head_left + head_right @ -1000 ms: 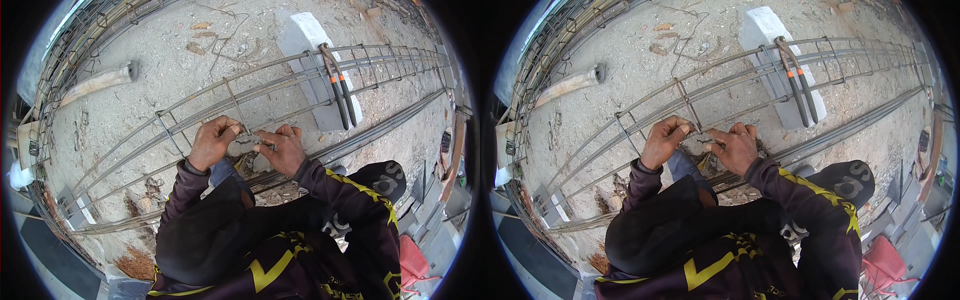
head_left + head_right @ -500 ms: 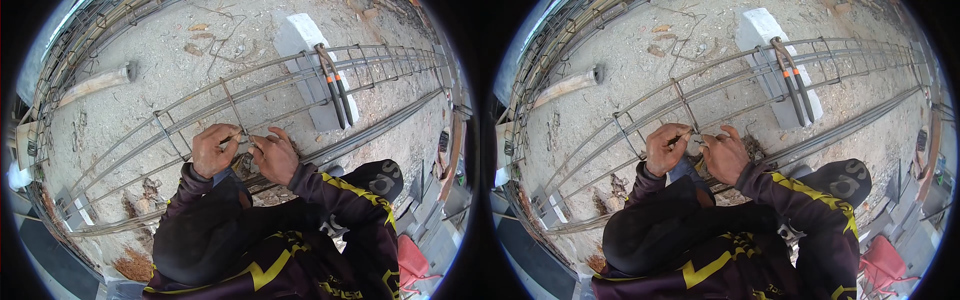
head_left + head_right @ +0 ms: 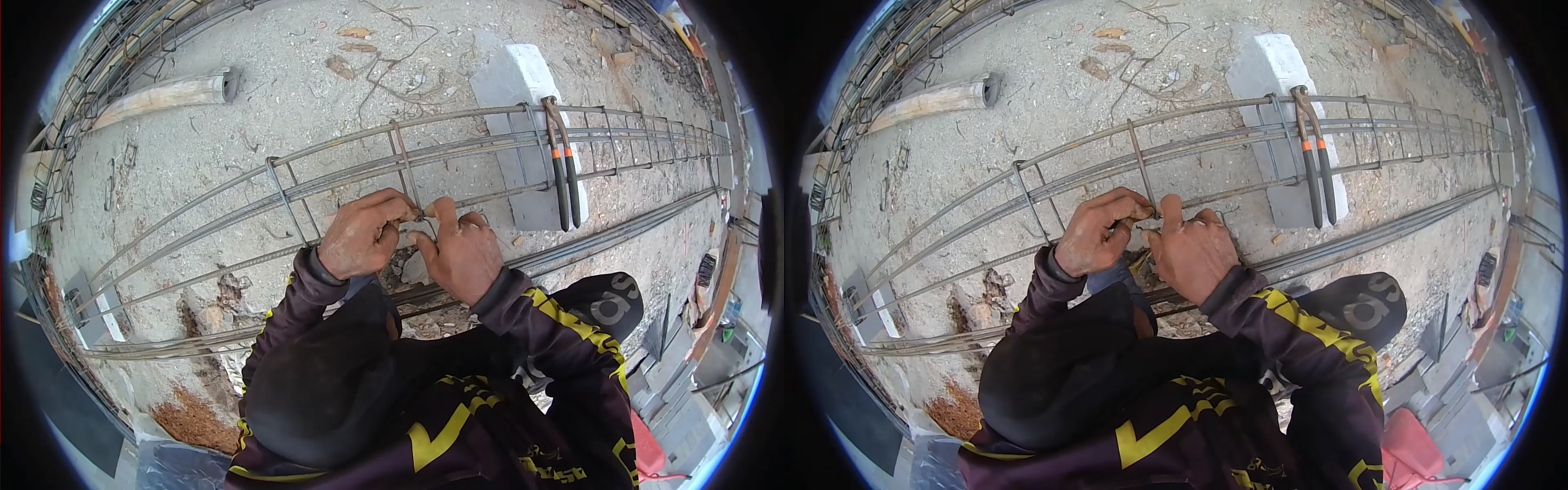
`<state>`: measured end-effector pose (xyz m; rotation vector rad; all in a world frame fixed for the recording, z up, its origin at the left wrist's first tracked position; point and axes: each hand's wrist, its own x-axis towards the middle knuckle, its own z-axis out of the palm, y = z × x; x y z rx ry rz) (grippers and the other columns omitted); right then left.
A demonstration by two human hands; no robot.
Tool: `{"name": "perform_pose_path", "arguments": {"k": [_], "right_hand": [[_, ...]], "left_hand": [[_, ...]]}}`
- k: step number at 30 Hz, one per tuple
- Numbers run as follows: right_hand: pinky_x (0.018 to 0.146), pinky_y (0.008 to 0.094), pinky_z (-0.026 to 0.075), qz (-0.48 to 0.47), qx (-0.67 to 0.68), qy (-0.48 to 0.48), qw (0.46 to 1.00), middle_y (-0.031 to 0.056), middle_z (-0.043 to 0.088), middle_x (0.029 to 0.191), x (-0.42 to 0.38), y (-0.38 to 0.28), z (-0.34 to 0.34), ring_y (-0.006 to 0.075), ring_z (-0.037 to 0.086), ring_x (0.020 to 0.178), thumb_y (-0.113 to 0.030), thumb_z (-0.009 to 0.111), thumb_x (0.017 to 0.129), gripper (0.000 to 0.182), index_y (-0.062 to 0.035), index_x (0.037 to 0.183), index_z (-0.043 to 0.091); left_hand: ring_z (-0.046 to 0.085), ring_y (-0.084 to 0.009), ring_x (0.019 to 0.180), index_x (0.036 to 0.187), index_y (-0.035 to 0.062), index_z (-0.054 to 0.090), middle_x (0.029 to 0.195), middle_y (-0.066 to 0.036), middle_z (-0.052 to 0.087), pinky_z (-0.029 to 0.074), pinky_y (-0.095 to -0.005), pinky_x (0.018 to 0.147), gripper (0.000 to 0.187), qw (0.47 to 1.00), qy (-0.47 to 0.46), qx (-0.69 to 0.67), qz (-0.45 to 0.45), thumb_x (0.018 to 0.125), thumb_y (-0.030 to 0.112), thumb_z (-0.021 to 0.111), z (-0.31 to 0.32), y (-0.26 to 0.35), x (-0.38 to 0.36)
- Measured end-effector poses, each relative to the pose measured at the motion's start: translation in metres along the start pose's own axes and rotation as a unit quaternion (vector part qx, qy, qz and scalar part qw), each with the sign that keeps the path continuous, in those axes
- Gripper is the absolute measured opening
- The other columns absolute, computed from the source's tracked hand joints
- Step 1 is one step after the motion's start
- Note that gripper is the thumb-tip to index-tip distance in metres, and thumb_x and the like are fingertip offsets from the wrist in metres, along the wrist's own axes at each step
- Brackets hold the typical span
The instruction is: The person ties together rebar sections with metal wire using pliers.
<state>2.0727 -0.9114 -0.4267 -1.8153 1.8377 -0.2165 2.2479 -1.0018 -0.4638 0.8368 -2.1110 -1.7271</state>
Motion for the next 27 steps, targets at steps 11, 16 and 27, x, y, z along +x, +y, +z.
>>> {"name": "perform_pose_path", "arguments": {"k": [11,16,27], "right_hand": [[0.070,0.0393,0.053,-0.082,-0.144,0.021,0.986,0.0118,0.059,0.051,0.012,-0.008,-0.006,0.0302,0.063,0.049,-0.019,0.058,0.092,0.014,-0.0078,0.097,0.051],[0.070,0.0423,0.054,-0.064,-0.127,0.005,0.990,0.0121,0.059,0.050,0.013,-0.009,-0.009,0.0328,0.063,0.049,-0.015,0.056,0.090,0.012,-0.0086,0.100,0.051],[0.067,0.0466,0.051,0.008,-0.069,0.008,0.998,0.0160,0.059,0.054,0.009,-0.010,-0.006,0.0373,0.062,0.053,-0.018,0.064,0.086,0.025,-0.0061,0.106,0.052]], "left_hand": [[0.068,-0.0243,0.087,0.097,-0.0028,0.067,0.091,-0.013,0.069,0.053,-0.0327,0.076,0.023,0.997,0.020,-0.074,-0.005,0.079,-0.003,0.054,-0.004,-0.017,0.003],[0.068,-0.0139,0.072,0.095,0.0002,0.071,0.083,-0.006,0.070,0.053,-0.0274,0.064,0.018,0.979,0.012,-0.090,-0.184,0.094,0.015,0.062,0.006,-0.028,0.018],[0.070,-0.0137,0.068,0.093,0.0001,0.075,0.076,-0.010,0.073,0.054,-0.0299,0.063,0.028,0.976,-0.069,-0.048,-0.202,0.092,0.027,0.067,-0.006,-0.023,0.027]]}}
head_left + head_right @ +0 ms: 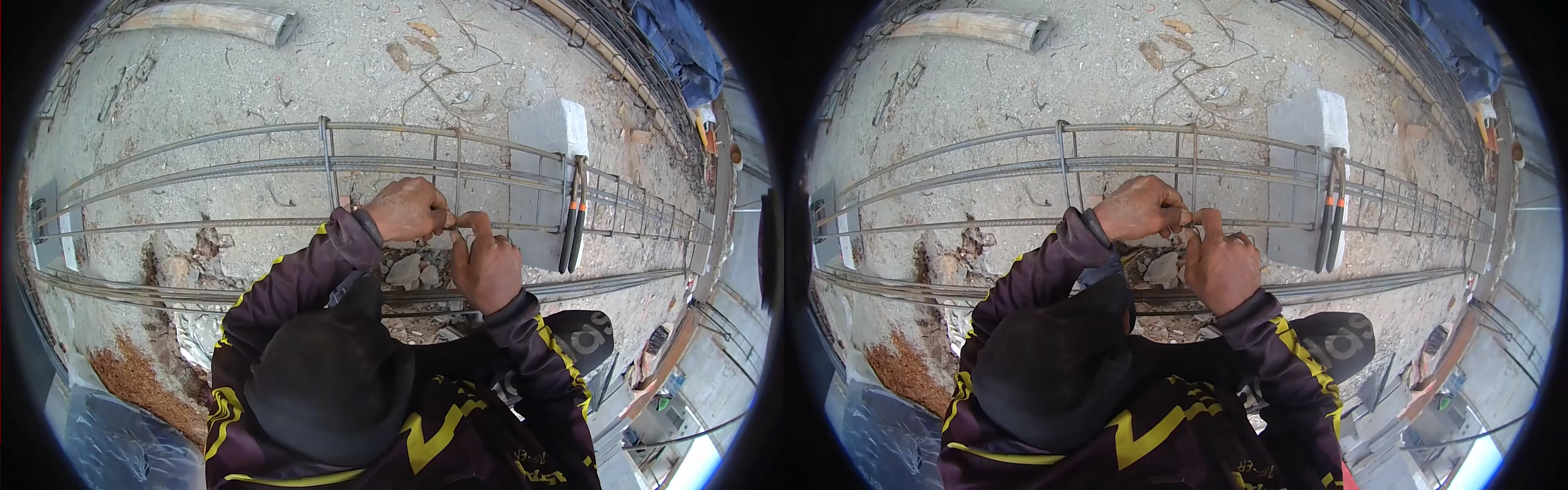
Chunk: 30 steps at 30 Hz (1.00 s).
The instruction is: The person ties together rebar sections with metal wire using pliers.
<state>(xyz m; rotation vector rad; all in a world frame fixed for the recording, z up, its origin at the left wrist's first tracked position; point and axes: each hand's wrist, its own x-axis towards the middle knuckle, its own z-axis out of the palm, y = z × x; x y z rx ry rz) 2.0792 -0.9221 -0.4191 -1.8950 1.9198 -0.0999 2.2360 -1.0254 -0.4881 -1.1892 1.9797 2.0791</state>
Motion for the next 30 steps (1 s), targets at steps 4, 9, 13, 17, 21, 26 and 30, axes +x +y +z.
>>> {"name": "perform_pose_path", "arguments": {"k": [4,9,13,17,21,26,30], "right_hand": [[0.072,0.0474,0.047,0.028,-0.021,-0.061,0.998,0.0169,0.064,0.066,-0.016,0.008,-0.017,0.0366,0.064,0.065,-0.019,0.066,0.086,0.020,-0.0041,0.098,0.057],[0.079,0.0428,0.044,-0.121,-0.077,-0.096,0.985,0.0111,0.062,0.073,-0.008,-0.007,-0.041,0.0310,0.061,0.077,-0.010,0.066,0.077,0.013,-0.0050,0.087,0.061],[0.080,0.0407,0.044,-0.290,-0.145,-0.111,0.939,0.0084,0.060,0.076,0.037,-0.015,-0.048,0.0271,0.060,0.082,-0.007,0.066,0.069,0.019,-0.0070,0.087,0.062],[0.075,0.0402,0.047,-0.332,-0.129,-0.111,0.928,0.0072,0.059,0.076,0.064,-0.001,-0.044,0.0268,0.061,0.078,-0.005,0.067,0.071,0.019,-0.0089,0.089,0.063],[0.059,0.0395,0.046,-0.203,-0.043,-0.076,0.975,0.0101,0.059,0.068,0.068,0.006,-0.034,0.0303,0.059,0.062,-0.011,0.070,0.081,0.011,-0.0082,0.089,0.062],[0.047,0.0384,0.040,0.040,0.037,-0.033,0.998,0.0120,0.056,0.055,0.041,0.020,-0.022,0.0277,0.056,0.047,-0.017,0.071,0.087,0.018,-0.0053,0.084,0.057],[0.045,0.0309,0.041,0.197,0.258,-0.108,0.940,0.0041,0.055,0.055,0.016,0.028,-0.017,0.0084,0.055,0.049,-0.008,0.065,0.091,0.016,-0.0014,0.078,0.057]], "left_hand": [[0.070,-0.0135,0.066,0.087,0.0008,0.075,0.074,-0.008,0.073,0.054,-0.0306,0.064,0.028,1.000,-0.006,0.007,0.013,0.091,0.027,0.067,0.000,-0.001,0.005],[0.070,-0.0217,0.069,0.083,0.0042,0.076,0.076,-0.011,0.072,0.054,-0.0356,0.069,0.021,0.999,0.017,0.029,0.034,0.086,0.022,0.065,0.002,-0.002,0.002],[0.070,-0.0353,0.082,0.083,0.0094,0.078,0.083,-0.017,0.072,0.054,-0.0419,0.079,0.018,0.994,0.048,0.069,0.070,0.079,0.018,0.063,0.002,-0.005,0.002],[0.069,-0.0372,0.086,0.084,0.0093,0.078,0.087,-0.020,0.071,0.054,-0.0445,0.081,0.018,0.991,0.077,0.072,0.085,0.078,0.021,0.066,0.005,-0.007,0.000],[0.067,-0.0388,0.077,0.084,0.0072,0.075,0.079,-0.019,0.069,0.053,-0.0452,0.073,0.017,0.986,0.091,0.065,0.122,0.080,0.019,0.064,0.007,-0.013,0.001],[0.067,-0.0378,0.076,0.084,0.0075,0.076,0.078,-0.018,0.069,0.053,-0.0451,0.073,0.018,0.986,0.086,0.050,0.135,0.081,0.018,0.061,0.008,-0.016,0.001],[0.067,-0.0375,0.074,0.085,0.0067,0.076,0.077,-0.019,0.069,0.053,-0.0446,0.071,0.020,0.983,0.091,0.045,0.154,0.083,0.020,0.061,0.012,-0.021,0.006]]}}
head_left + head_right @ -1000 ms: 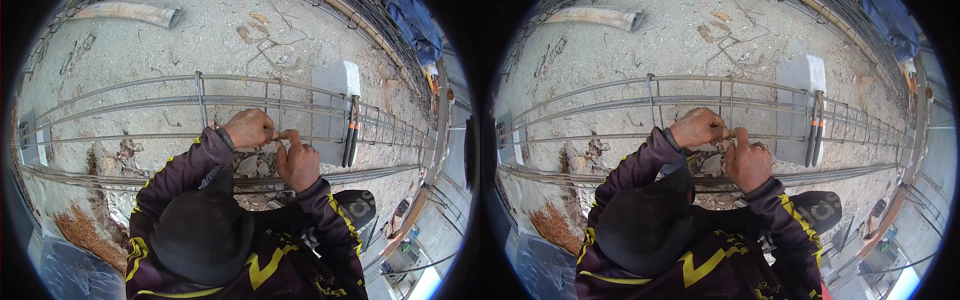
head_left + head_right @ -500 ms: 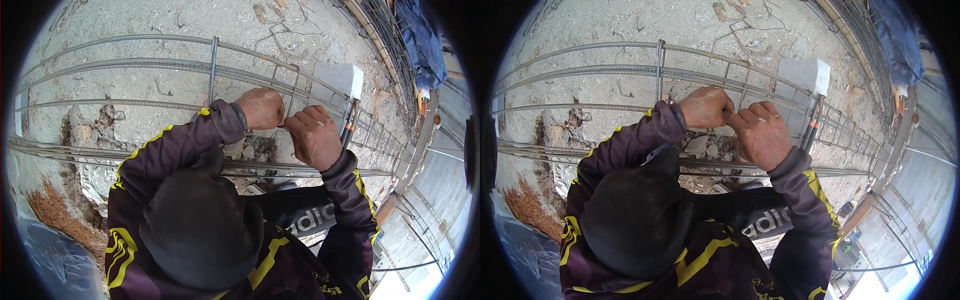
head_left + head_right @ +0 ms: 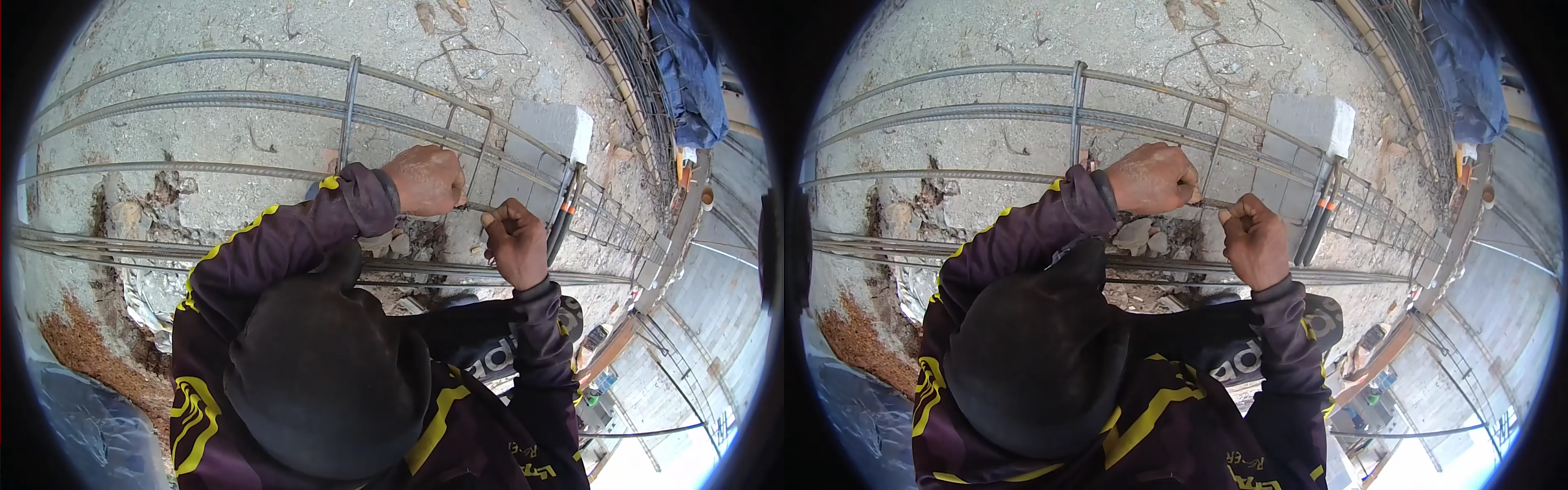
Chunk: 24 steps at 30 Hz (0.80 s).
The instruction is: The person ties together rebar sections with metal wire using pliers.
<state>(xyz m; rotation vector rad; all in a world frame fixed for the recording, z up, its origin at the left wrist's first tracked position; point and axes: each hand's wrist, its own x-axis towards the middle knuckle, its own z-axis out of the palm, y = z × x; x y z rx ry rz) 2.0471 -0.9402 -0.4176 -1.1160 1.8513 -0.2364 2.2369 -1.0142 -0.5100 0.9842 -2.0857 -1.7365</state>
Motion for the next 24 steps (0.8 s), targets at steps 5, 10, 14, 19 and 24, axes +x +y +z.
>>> {"name": "perform_pose_path", "arguments": {"k": [5,10,14,19,24], "right_hand": [[0.049,0.0246,0.047,0.072,0.037,-0.065,0.995,0.0034,0.060,0.062,-0.014,-0.029,-0.014,0.0082,0.056,0.052,-0.006,0.063,0.092,0.010,0.0035,0.088,0.061],[0.073,0.0302,0.053,-0.054,0.020,0.121,0.991,0.0129,0.068,0.091,-0.013,0.003,-0.067,0.0168,0.065,0.083,-0.014,0.064,0.094,0.028,0.0034,0.116,0.061],[0.086,0.0400,0.053,-0.042,-0.313,0.287,0.904,0.0252,0.062,0.113,-0.013,0.082,-0.121,0.0314,0.063,0.102,-0.034,0.074,0.086,0.064,-0.0083,0.140,0.050],[0.084,0.0456,0.052,0.052,-0.261,0.169,0.949,0.0268,0.065,0.106,-0.001,0.135,-0.112,0.0384,0.066,0.096,-0.030,0.080,0.074,0.084,-0.0021,0.143,0.042],[0.063,0.0327,0.052,0.171,-0.028,0.147,0.974,0.0093,0.064,0.077,0.001,0.101,-0.128,0.0183,0.064,0.069,-0.015,0.062,0.078,0.041,0.0042,0.114,0.059]], "left_hand": [[0.064,-0.0371,0.066,0.084,0.0027,0.075,0.068,-0.018,0.066,0.050,-0.0445,0.066,0.031,1.000,-0.003,-0.001,-0.024,0.089,0.031,0.064,-0.006,0.013,-0.002],[0.063,-0.0405,0.067,0.074,-0.0005,0.071,0.067,-0.021,0.063,0.050,-0.0485,0.067,0.038,0.999,-0.013,0.026,-0.027,0.088,0.035,0.065,-0.005,0.020,0.007],[0.060,-0.0371,0.059,0.071,-0.0015,0.068,0.059,-0.020,0.058,0.047,-0.0469,0.062,0.044,0.999,-0.009,0.044,-0.015,0.091,0.037,0.062,-0.007,0.017,0.006],[0.060,-0.0384,0.059,0.072,-0.0023,0.068,0.060,-0.021,0.057,0.047,-0.0482,0.064,0.051,0.997,-0.009,0.068,-0.047,0.094,0.041,0.055,0.001,0.012,0.016],[0.063,-0.0335,0.058,0.070,-0.0019,0.067,0.056,-0.017,0.058,0.050,-0.0479,0.068,0.058,0.996,-0.037,0.038,-0.067,0.098,0.045,0.048,0.004,0.007,0.018]]}}
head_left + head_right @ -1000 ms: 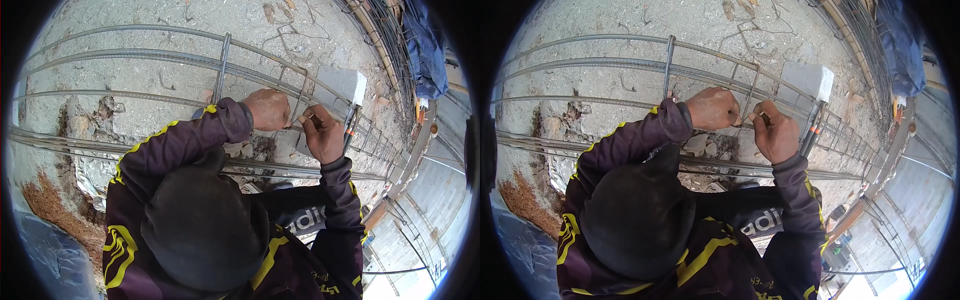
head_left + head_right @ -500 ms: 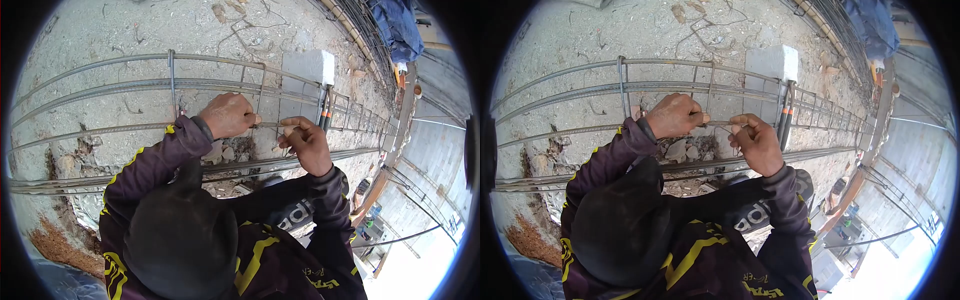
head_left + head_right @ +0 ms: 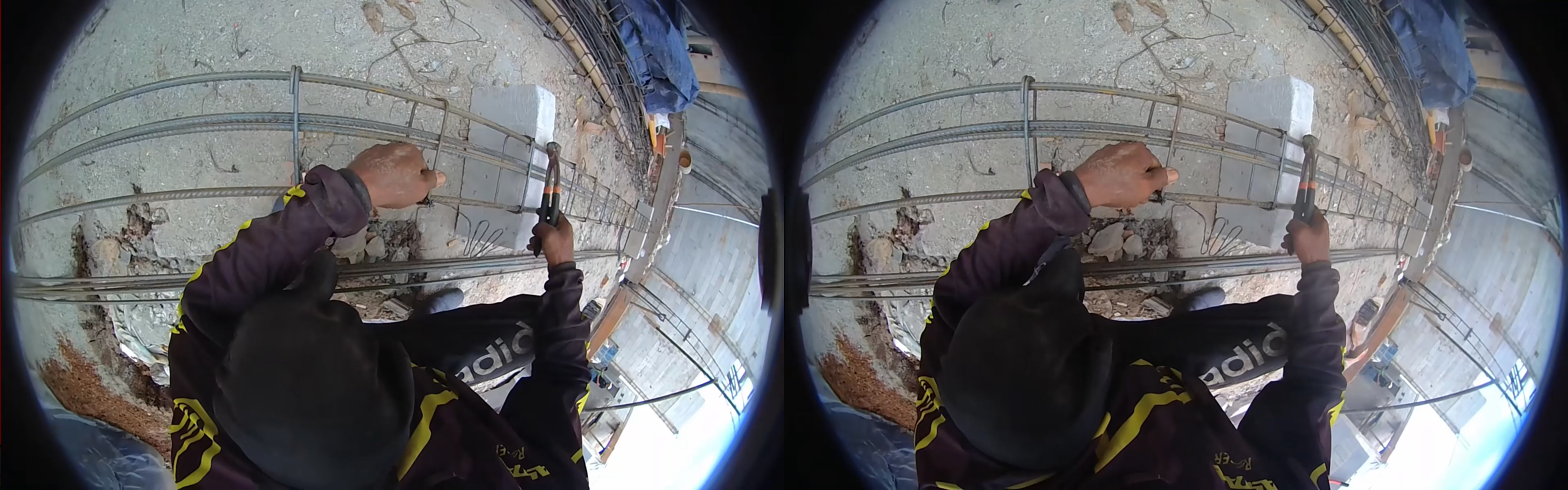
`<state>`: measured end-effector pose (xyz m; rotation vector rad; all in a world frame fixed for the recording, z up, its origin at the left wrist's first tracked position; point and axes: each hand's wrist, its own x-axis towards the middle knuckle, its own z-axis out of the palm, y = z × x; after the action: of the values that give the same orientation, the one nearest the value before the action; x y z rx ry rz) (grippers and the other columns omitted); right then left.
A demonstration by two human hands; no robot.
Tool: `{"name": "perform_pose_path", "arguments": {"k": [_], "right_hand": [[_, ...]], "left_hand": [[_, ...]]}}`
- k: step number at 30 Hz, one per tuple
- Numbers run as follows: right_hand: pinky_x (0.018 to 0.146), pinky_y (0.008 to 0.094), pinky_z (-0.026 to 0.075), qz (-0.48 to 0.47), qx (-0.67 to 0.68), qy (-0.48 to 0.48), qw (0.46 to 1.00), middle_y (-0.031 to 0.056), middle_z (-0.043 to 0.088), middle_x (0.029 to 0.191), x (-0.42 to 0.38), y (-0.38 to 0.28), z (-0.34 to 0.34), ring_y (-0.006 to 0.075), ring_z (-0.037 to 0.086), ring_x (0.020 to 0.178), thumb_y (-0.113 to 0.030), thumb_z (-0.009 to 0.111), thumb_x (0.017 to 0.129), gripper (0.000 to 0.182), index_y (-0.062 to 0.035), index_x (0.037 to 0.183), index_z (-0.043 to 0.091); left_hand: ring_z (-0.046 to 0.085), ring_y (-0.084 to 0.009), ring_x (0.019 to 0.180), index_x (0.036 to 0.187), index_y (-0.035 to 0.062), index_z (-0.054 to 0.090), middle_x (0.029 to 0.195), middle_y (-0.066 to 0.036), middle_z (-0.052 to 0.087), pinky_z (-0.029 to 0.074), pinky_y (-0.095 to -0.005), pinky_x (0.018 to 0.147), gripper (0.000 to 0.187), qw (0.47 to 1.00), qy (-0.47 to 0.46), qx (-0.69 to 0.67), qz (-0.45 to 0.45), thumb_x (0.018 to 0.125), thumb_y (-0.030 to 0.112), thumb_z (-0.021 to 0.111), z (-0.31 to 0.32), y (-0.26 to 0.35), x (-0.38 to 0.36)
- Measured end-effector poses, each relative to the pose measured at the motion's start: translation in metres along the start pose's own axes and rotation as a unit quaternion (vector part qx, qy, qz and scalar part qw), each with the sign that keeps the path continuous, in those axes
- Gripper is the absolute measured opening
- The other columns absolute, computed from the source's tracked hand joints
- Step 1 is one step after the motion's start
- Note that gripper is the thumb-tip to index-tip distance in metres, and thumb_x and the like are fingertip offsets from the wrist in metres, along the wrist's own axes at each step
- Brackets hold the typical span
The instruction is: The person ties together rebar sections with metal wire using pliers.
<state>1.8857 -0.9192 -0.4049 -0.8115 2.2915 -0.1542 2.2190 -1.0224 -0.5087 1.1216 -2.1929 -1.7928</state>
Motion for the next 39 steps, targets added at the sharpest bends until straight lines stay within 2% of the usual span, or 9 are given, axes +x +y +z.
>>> {"name": "perform_pose_path", "arguments": {"k": [6,11,12,15,16,19,20,24,39], "right_hand": [[0.043,0.0204,0.028,-0.070,0.129,-0.132,0.980,0.0010,0.060,0.068,-0.071,-0.064,-0.034,0.0034,0.043,0.048,-0.032,0.065,0.094,0.037,-0.0019,0.116,0.061],[0.047,0.0224,0.048,-0.020,-0.123,-0.163,0.979,0.0035,0.065,0.075,-0.140,-0.132,-0.036,0.0068,0.054,0.047,-0.010,0.062,0.093,0.047,-0.0042,0.138,0.051],[0.057,0.0291,0.056,-0.017,-0.222,-0.165,0.961,0.0105,0.068,0.095,-0.142,-0.136,-0.037,0.0150,0.065,0.061,0.002,0.060,0.087,0.058,-0.0121,0.142,0.050],[0.068,0.0365,0.059,-0.386,-0.451,-0.067,0.802,0.0188,0.057,0.128,-0.140,-0.141,-0.030,0.0256,0.071,0.085,0.008,0.060,0.078,0.077,-0.0232,0.146,0.046],[0.092,0.0464,0.054,-0.301,-0.501,-0.037,0.811,0.0217,0.035,0.150,-0.146,-0.147,-0.022,0.0356,0.061,0.116,0.012,0.058,0.070,0.092,-0.0337,0.148,0.042],[0.107,0.0527,0.042,-0.426,-0.632,0.106,0.638,0.0202,0.025,0.157,-0.143,-0.151,-0.007,0.0390,0.049,0.131,0.015,0.055,0.071,0.096,-0.0365,0.150,0.038],[0.116,0.0582,0.026,-0.414,-0.625,0.102,0.654,0.0192,0.022,0.159,-0.143,-0.148,-0.003,0.0408,0.037,0.140,0.013,0.055,0.073,0.095,-0.0389,0.150,0.037],[0.117,0.0613,0.017,-0.420,-0.678,0.108,0.594,0.0167,0.022,0.161,-0.148,-0.152,0.004,0.0395,0.035,0.142,0.001,0.055,0.084,0.081,-0.0417,0.150,0.037],[0.115,0.0642,0.013,-0.444,-0.677,0.142,0.570,0.0121,0.028,0.160,-0.159,-0.156,0.021,0.0382,0.035,0.143,-0.013,0.057,0.087,0.071,-0.0429,0.148,0.040]], "left_hand": [[0.069,-0.0354,0.074,0.080,-0.0049,0.068,0.071,-0.019,0.065,0.054,-0.0502,0.074,0.055,0.997,-0.057,0.040,0.025,0.102,0.037,0.041,-0.008,0.005,-0.001],[0.069,-0.0228,0.061,0.066,-0.0006,0.065,0.058,-0.010,0.065,0.055,-0.0402,0.070,0.063,0.995,-0.092,-0.033,-0.008,0.102,0.043,0.037,-0.008,0.000,0.005],[0.069,-0.0200,0.058,0.063,0.0003,0.063,0.055,-0.009,0.065,0.055,-0.0374,0.069,0.066,0.994,-0.093,-0.051,-0.017,0.103,0.046,0.037,-0.007,-0.001,0.006],[0.068,-0.0171,0.056,0.063,0.0004,0.064,0.057,-0.010,0.065,0.056,-0.0343,0.063,0.066,0.993,-0.109,-0.049,-0.019,0.103,0.046,0.038,-0.007,-0.001,0.007],[0.068,-0.0168,0.055,0.064,0.0004,0.064,0.057,-0.011,0.065,0.056,-0.0337,0.061,0.065,0.991,-0.109,-0.067,-0.037,0.103,0.046,0.039,-0.009,0.000,0.007],[0.067,-0.0160,0.052,0.066,0.0004,0.066,0.057,-0.012,0.065,0.055,-0.0324,0.055,0.063,0.985,-0.106,-0.112,-0.075,0.103,0.046,0.041,-0.013,0.005,0.003],[0.067,-0.0160,0.051,0.067,0.0005,0.066,0.057,-0.012,0.065,0.055,-0.0322,0.053,0.062,0.985,-0.105,-0.116,-0.073,0.103,0.045,0.042,-0.013,0.004,0.004],[0.066,-0.0159,0.050,0.068,0.0001,0.066,0.057,-0.012,0.065,0.052,-0.0322,0.049,0.061,0.983,-0.100,-0.135,-0.069,0.102,0.045,0.044,-0.012,0.002,0.004],[0.065,-0.0186,0.050,0.073,-0.0034,0.066,0.060,-0.014,0.066,0.054,-0.0346,0.053,0.061,0.985,-0.100,-0.120,-0.068,0.103,0.044,0.041,-0.011,0.004,0.005]]}}
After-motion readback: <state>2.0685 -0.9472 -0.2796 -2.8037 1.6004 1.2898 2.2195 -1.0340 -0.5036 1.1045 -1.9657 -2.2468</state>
